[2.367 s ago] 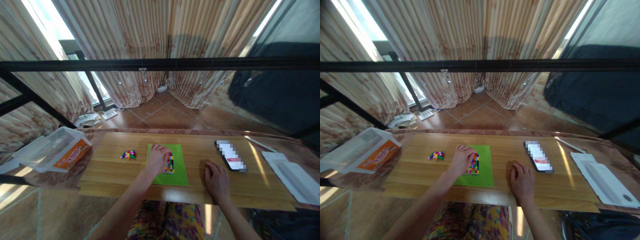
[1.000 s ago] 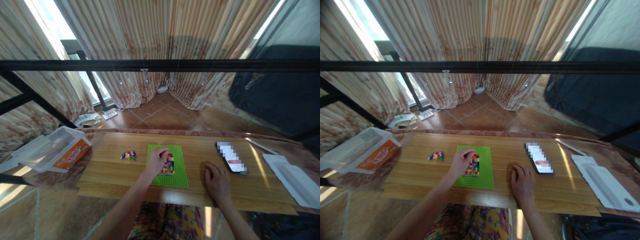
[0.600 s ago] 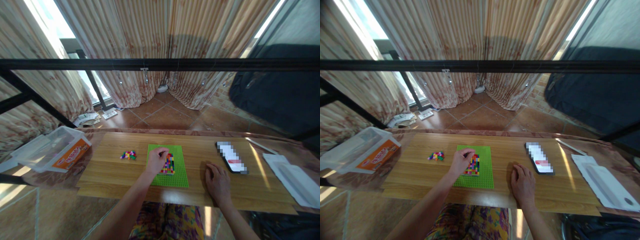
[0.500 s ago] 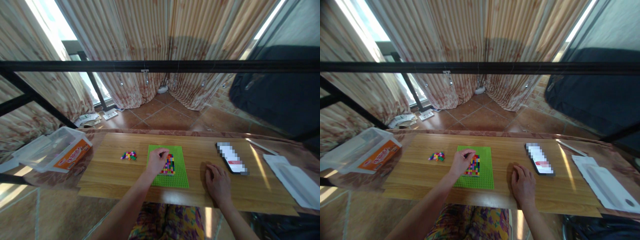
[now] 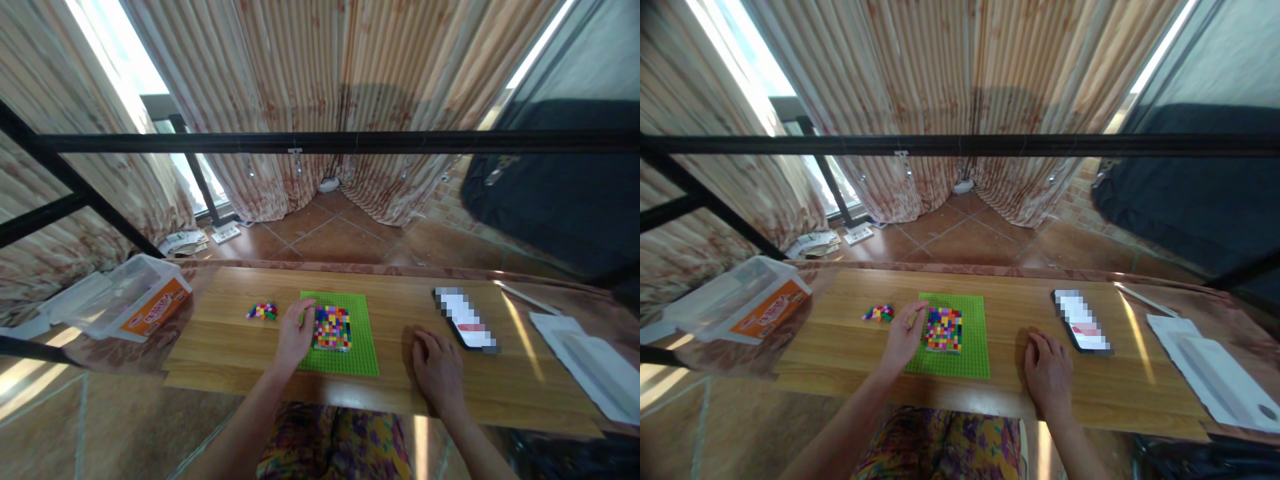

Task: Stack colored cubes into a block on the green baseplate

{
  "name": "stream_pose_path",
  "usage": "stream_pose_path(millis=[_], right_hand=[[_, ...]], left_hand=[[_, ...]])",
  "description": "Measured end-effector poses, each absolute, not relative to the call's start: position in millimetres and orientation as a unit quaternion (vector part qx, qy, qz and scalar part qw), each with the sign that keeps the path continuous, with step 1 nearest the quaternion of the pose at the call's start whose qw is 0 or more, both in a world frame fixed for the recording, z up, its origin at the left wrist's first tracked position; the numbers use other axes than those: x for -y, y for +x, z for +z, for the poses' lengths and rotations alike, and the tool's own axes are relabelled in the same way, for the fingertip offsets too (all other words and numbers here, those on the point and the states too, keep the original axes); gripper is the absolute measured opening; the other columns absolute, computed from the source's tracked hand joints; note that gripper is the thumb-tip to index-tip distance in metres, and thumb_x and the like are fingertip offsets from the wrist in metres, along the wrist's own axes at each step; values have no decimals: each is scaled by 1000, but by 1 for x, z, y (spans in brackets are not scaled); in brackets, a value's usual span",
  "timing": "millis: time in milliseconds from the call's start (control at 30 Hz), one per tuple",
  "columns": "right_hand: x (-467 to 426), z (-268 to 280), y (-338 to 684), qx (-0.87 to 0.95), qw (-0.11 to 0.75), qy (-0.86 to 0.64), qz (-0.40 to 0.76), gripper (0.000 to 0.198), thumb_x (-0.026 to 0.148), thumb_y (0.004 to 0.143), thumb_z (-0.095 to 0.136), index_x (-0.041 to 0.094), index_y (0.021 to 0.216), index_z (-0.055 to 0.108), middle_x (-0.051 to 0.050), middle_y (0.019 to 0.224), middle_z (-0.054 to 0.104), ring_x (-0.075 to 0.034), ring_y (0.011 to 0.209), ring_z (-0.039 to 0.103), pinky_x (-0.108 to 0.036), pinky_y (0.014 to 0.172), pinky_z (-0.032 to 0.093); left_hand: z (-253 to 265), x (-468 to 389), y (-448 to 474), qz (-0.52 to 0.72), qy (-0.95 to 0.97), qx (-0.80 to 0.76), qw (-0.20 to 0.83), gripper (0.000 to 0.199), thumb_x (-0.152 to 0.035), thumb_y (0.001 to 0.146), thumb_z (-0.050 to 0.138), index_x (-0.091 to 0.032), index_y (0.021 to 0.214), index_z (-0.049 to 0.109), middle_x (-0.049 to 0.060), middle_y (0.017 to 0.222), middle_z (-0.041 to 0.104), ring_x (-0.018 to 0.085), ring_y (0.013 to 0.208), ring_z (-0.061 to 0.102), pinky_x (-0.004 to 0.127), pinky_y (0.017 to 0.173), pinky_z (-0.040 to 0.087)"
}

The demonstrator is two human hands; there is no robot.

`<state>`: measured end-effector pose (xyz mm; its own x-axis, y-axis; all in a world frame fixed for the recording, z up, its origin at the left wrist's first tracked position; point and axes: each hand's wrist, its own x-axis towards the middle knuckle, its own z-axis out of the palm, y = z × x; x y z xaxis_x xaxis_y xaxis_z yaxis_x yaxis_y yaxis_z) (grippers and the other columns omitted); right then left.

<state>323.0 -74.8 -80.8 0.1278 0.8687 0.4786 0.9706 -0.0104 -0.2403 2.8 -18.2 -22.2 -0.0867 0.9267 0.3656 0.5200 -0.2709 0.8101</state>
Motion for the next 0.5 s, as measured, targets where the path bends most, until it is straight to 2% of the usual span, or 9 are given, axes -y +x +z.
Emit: stream_pose_path(millis=[267,367,500], right_hand=[[75,-88,330,654,258,-705,-89,29,33,88,44,18,103,65,-12,110,66,-27,101,56,-44,88,44],[74,-88,330,657,263,-701,-85,30,32,88,44,18,103,65,-13,109,66,-27,101,56,-45,88,44],[74,-87,330,661,259,-698,-93,30,32,88,43,17,103,65,-13,108,66,-27,100,57,-44,87,44]], left_hand=[[-40,58,-88,413,580,-697,89,16,-25,86,50,-20,90,65,8,89,69,23,88,65,38,84,52],[-37,58,-101,368,567,-734,62,14,-23,83,51,-20,86,65,8,84,67,24,84,64,38,80,52],[-37,48,-98,348,582,-733,52,17,-23,83,51,-21,90,66,8,86,68,24,85,63,37,80,50]])
